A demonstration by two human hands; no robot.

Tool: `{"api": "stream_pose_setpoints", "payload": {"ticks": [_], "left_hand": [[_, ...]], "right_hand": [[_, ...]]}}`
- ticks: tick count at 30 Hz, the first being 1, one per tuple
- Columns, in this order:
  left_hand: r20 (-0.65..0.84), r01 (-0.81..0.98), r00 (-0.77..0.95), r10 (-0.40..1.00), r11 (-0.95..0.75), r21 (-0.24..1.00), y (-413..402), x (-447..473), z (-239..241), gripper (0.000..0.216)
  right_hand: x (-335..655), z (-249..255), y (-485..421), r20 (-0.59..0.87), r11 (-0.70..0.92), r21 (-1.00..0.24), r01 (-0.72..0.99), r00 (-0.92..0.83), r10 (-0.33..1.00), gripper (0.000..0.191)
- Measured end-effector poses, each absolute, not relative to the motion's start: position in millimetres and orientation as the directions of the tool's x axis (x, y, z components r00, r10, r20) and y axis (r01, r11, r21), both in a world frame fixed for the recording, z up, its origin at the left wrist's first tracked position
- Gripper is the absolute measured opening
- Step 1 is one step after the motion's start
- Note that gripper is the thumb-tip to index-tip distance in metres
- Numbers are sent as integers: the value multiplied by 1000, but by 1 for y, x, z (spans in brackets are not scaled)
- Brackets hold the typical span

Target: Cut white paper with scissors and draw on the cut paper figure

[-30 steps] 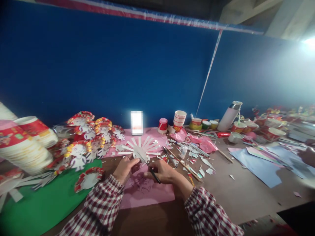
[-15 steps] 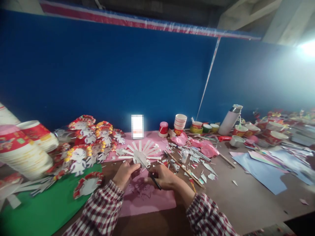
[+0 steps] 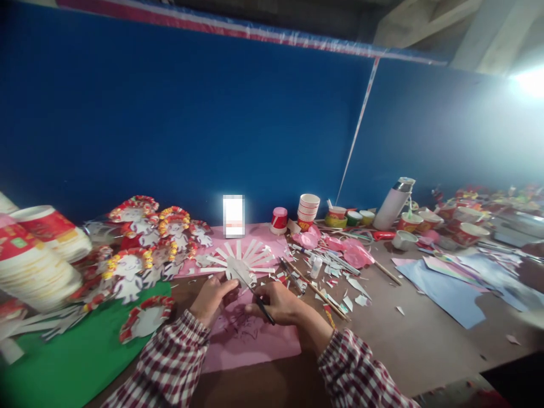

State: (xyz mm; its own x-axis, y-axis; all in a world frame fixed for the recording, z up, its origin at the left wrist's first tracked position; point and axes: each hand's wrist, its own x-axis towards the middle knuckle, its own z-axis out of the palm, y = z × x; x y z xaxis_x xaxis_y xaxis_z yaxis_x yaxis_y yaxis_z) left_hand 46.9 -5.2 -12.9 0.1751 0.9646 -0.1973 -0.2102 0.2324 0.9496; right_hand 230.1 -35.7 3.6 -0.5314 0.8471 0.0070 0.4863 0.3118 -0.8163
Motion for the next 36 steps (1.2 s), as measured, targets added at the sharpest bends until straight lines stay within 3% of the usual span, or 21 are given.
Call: {"api": "stream_pose_setpoints", "payload": {"ticks": [10, 19, 36], "left_hand": [[-227, -257, 169, 959, 265, 929, -9, 49, -4, 22], [-153, -201, 140, 978, 179, 963, -3, 47, -19, 17], [-212, -256, 114, 971, 235, 938, -5, 48, -12, 18]], "right_hand": [[232, 3, -34, 48, 358, -789, 499, -530, 846, 33], [232, 4, -35, 43, 360, -780, 512, -529, 847, 34], [231, 4, -35, 47, 360, -776, 518, -523, 851, 34]]}}
